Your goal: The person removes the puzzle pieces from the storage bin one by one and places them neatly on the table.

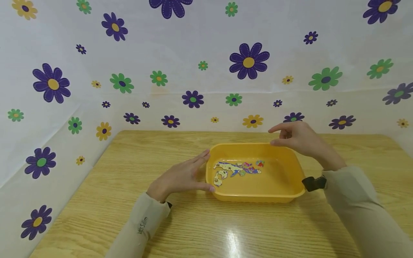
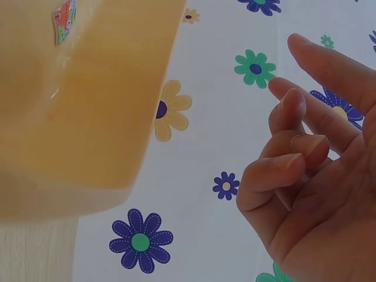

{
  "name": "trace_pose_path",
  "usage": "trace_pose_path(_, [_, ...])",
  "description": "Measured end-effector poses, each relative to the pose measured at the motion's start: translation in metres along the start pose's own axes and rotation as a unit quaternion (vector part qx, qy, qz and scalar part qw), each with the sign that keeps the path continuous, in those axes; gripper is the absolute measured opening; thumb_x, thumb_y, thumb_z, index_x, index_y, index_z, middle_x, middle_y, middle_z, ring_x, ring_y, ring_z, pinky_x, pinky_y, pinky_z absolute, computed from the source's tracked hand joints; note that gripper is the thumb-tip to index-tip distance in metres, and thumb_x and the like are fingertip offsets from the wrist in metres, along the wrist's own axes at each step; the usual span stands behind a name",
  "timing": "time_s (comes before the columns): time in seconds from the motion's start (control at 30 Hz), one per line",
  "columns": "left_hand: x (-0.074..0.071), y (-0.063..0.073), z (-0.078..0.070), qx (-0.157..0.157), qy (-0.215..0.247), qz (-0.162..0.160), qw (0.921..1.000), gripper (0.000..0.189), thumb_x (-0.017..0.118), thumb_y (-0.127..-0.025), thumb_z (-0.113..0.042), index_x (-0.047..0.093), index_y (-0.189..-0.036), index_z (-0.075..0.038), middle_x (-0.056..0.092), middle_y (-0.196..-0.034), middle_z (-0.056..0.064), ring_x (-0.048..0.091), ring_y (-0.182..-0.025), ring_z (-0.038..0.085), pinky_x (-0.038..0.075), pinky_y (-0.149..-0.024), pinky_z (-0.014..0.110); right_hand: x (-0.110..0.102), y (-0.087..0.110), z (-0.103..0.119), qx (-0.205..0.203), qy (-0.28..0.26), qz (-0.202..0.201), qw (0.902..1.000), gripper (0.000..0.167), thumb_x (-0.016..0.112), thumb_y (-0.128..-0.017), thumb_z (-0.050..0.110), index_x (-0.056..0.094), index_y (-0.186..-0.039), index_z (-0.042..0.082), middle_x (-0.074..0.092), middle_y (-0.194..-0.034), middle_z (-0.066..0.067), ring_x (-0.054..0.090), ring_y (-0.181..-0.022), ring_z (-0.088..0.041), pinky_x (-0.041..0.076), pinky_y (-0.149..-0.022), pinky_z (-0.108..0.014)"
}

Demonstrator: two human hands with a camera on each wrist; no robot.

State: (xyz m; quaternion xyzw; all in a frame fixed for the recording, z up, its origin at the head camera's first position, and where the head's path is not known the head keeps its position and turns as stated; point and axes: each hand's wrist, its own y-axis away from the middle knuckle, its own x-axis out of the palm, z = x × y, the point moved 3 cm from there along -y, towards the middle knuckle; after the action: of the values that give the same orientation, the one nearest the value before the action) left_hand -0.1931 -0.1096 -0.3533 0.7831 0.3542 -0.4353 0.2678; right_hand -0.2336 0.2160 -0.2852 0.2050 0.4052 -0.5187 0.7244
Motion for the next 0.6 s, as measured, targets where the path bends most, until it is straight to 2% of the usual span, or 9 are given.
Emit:
trace_pose_path(0.23, [0.0, -0.001, -0.001, 0.004, -0.009, 0.002, 0.9999, 0.107, 0.077, -0.086, -0.056, 0.021, -0.161, -0.004, 0.011, -0.169, 0.008, 0.023, -0.151, 0.03, 0.029, -0.118, 0.051, 0.007, -0.008, 0.003, 0.008, -0.005, 0.002, 1.0, 0.034, 0.076, -0.092, 0.01, 0.069, -0.12, -0.007, 0.058, -0.074, -0.004, 0.048, -0.07, -0.022, 0.039, -0.056, -0.025])
trace_pose_path(0.4, [-0.001, -0.001, -0.003, 0.004, -0.013, 0.003, 0.9999, 0.108, 0.077, -0.085, -0.056, 0.02, -0.161, -0.004, 0.01, -0.169, 0.008, 0.023, -0.151, 0.03, 0.029, -0.118, 0.05, 0.016, -0.013, 0.003, 0.018, -0.007, 0.013, 0.9997, 0.033, 0.076, -0.092, 0.011, 0.07, -0.119, -0.006, 0.054, -0.071, -0.003, 0.046, -0.065, -0.02, 0.036, -0.053, -0.026])
trace_pose_path(0.6, [-0.002, 0.0, -0.003, -0.004, -0.008, 0.005, 1.0, 0.108, 0.077, -0.085, -0.056, 0.021, -0.161, -0.004, 0.01, -0.169, 0.006, 0.023, -0.151, 0.029, 0.03, -0.118, 0.051, 0.029, -0.017, -0.002, 0.02, -0.006, 0.045, 0.9988, 0.032, 0.076, -0.092, 0.009, 0.07, -0.119, -0.007, 0.051, -0.069, -0.002, 0.044, -0.063, -0.019, 0.034, -0.052, -0.026])
